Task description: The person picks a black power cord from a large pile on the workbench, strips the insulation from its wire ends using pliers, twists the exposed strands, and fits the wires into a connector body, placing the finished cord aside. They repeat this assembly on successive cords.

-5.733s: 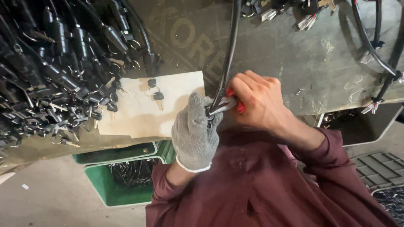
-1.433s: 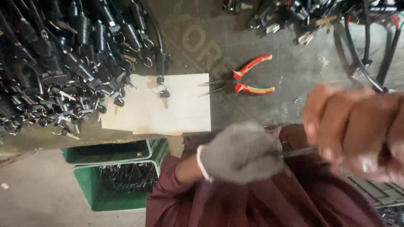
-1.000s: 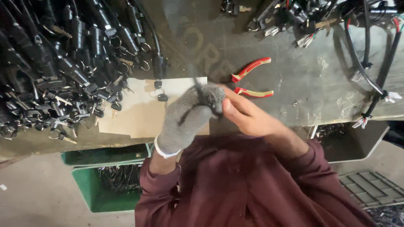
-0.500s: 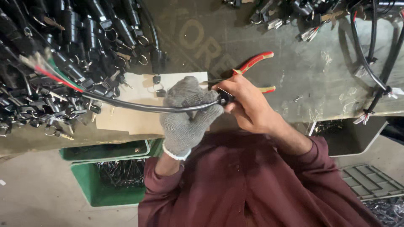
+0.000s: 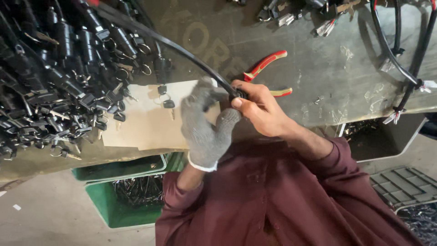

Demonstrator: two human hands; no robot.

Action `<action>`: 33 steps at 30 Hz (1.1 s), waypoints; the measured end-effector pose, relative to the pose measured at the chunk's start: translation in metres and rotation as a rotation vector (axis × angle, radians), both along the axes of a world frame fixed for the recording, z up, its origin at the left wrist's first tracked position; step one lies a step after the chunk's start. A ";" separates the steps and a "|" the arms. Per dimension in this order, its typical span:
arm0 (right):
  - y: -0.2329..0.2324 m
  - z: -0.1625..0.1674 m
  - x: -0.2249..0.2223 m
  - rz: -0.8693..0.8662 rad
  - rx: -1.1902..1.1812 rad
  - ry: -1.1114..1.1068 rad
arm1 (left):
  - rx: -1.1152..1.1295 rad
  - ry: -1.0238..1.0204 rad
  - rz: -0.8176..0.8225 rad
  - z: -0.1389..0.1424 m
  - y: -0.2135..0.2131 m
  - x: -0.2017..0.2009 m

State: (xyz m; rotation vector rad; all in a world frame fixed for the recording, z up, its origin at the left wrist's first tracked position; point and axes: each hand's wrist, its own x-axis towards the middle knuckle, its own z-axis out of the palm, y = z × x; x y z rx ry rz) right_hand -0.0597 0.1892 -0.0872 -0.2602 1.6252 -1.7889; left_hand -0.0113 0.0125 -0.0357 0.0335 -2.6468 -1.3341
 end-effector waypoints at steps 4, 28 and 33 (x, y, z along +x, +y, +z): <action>-0.001 -0.002 0.005 0.146 0.025 0.108 | 0.072 0.128 -0.298 -0.013 -0.018 -0.010; -0.017 -0.016 0.021 -0.233 -0.141 0.221 | 0.879 -0.164 -0.185 -0.037 -0.019 0.003; 0.007 0.025 -0.030 0.108 0.501 1.124 | 0.988 -0.130 -0.109 -0.042 -0.027 0.008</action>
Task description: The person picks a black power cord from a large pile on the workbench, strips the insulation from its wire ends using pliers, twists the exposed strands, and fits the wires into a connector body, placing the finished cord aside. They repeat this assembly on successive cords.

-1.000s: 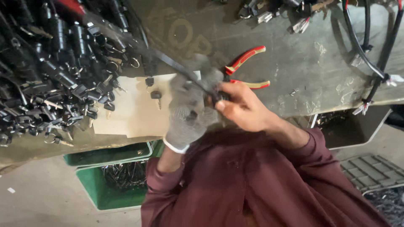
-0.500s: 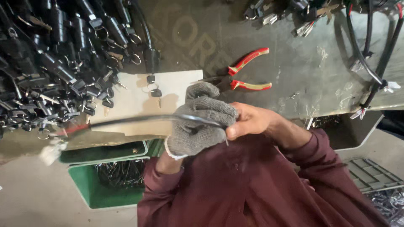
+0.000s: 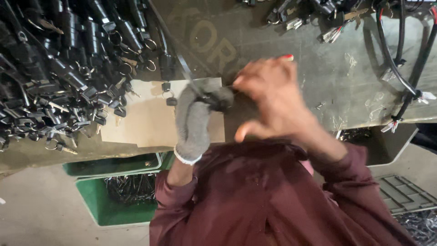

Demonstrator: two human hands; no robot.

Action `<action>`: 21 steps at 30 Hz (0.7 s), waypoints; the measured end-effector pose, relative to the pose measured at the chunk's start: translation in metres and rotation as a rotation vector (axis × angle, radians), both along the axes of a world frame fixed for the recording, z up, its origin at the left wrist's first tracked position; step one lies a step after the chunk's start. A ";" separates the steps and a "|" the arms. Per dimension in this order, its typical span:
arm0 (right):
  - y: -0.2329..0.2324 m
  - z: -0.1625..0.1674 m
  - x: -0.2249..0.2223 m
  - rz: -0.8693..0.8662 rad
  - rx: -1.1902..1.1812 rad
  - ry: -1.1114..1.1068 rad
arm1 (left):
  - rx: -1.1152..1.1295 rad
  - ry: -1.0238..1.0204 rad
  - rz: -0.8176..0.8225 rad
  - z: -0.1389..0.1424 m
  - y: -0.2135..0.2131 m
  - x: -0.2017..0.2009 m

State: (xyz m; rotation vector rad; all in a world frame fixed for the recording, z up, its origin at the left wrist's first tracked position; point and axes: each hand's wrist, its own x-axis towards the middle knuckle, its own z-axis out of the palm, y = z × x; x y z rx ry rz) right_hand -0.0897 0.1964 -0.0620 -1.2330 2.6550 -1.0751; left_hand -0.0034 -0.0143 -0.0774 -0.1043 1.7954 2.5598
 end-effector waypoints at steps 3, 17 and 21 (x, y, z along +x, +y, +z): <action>0.018 -0.009 -0.013 0.006 0.230 0.240 | 0.160 0.034 0.096 -0.004 0.006 0.005; 0.008 -0.012 0.010 -0.153 -0.193 -0.579 | 0.170 -0.085 -0.053 0.031 0.030 0.019; -0.001 -0.004 0.005 -0.070 -0.111 -0.019 | 0.017 -0.247 0.001 0.043 0.032 0.016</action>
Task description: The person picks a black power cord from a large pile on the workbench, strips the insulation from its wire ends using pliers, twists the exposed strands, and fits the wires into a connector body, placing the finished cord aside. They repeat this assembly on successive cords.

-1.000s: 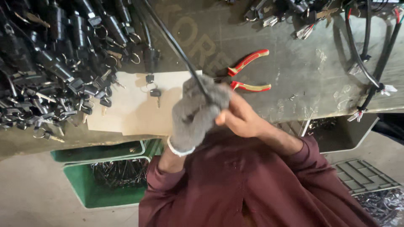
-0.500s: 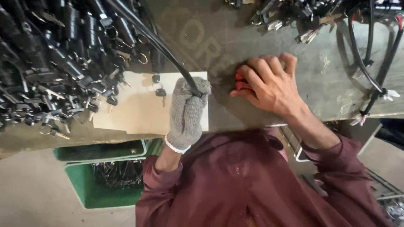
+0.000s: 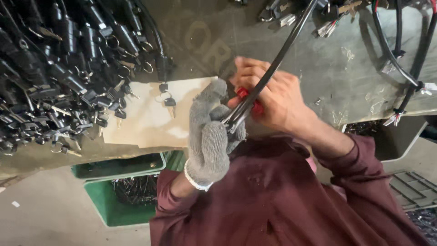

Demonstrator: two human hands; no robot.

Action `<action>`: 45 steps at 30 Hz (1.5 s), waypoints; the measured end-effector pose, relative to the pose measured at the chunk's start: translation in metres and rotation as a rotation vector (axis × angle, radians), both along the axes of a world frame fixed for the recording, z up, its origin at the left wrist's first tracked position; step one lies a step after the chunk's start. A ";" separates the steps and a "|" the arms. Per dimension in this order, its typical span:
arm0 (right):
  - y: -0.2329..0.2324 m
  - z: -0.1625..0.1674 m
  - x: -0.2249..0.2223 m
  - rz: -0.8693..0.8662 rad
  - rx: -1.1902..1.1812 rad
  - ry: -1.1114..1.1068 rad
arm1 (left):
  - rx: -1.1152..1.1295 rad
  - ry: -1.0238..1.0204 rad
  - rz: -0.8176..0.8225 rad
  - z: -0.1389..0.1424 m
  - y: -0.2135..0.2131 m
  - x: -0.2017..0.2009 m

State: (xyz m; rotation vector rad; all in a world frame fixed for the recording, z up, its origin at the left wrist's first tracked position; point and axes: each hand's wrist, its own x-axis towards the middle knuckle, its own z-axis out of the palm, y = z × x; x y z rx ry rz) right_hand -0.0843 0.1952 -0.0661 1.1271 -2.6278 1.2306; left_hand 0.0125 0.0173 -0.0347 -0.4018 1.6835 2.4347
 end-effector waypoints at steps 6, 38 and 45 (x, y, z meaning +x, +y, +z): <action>-0.005 -0.003 -0.020 0.034 0.274 0.163 | -0.194 0.040 -0.102 0.014 -0.008 -0.009; 0.000 -0.008 0.021 -0.119 0.290 -0.014 | -1.187 0.431 -0.007 -0.041 0.001 0.017; 0.003 -0.015 0.034 -0.197 0.349 -0.052 | -1.586 0.483 -0.011 -0.045 0.001 0.022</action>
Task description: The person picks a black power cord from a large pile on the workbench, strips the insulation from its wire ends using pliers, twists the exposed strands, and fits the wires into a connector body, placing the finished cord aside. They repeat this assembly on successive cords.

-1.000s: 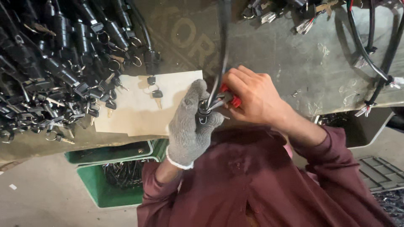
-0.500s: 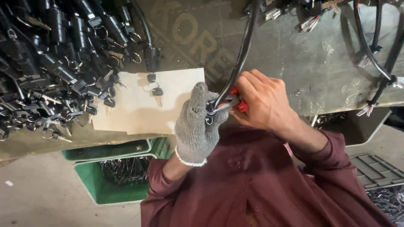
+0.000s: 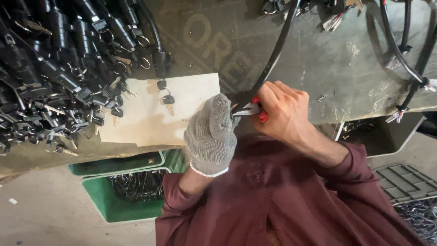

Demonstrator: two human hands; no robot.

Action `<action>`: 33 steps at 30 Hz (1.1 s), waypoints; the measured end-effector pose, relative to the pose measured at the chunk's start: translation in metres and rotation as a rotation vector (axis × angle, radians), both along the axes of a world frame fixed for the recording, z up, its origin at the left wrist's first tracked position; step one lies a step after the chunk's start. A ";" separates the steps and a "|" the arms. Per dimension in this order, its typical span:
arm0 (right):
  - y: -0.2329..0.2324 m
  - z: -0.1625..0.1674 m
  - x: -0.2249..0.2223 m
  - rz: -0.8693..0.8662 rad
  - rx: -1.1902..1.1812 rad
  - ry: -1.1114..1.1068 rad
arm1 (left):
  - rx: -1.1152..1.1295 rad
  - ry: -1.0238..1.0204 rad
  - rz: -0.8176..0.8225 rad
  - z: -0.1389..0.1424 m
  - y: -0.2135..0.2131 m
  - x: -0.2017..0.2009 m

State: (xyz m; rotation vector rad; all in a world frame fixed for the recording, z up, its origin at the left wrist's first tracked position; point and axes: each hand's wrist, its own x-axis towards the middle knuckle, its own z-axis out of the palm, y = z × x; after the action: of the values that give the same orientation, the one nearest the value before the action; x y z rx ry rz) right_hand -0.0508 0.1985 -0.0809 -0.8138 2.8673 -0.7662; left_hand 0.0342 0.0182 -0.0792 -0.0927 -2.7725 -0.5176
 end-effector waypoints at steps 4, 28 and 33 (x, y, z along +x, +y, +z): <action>-0.007 0.005 0.004 -0.002 -0.146 -0.010 | -0.015 0.082 -0.020 -0.002 -0.005 -0.007; -0.030 0.005 -0.023 0.039 -0.140 -0.042 | 0.357 -0.261 -0.059 0.065 -0.029 -0.034; -0.002 0.005 -0.045 0.149 -0.006 0.219 | 0.279 -0.075 0.344 0.102 -0.076 -0.042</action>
State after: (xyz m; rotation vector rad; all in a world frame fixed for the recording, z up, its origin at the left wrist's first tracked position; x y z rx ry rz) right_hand -0.0954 0.1963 -0.0756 -1.1643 2.9455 -0.7094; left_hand -0.0080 -0.0576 0.0223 0.4655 -2.6715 -0.8162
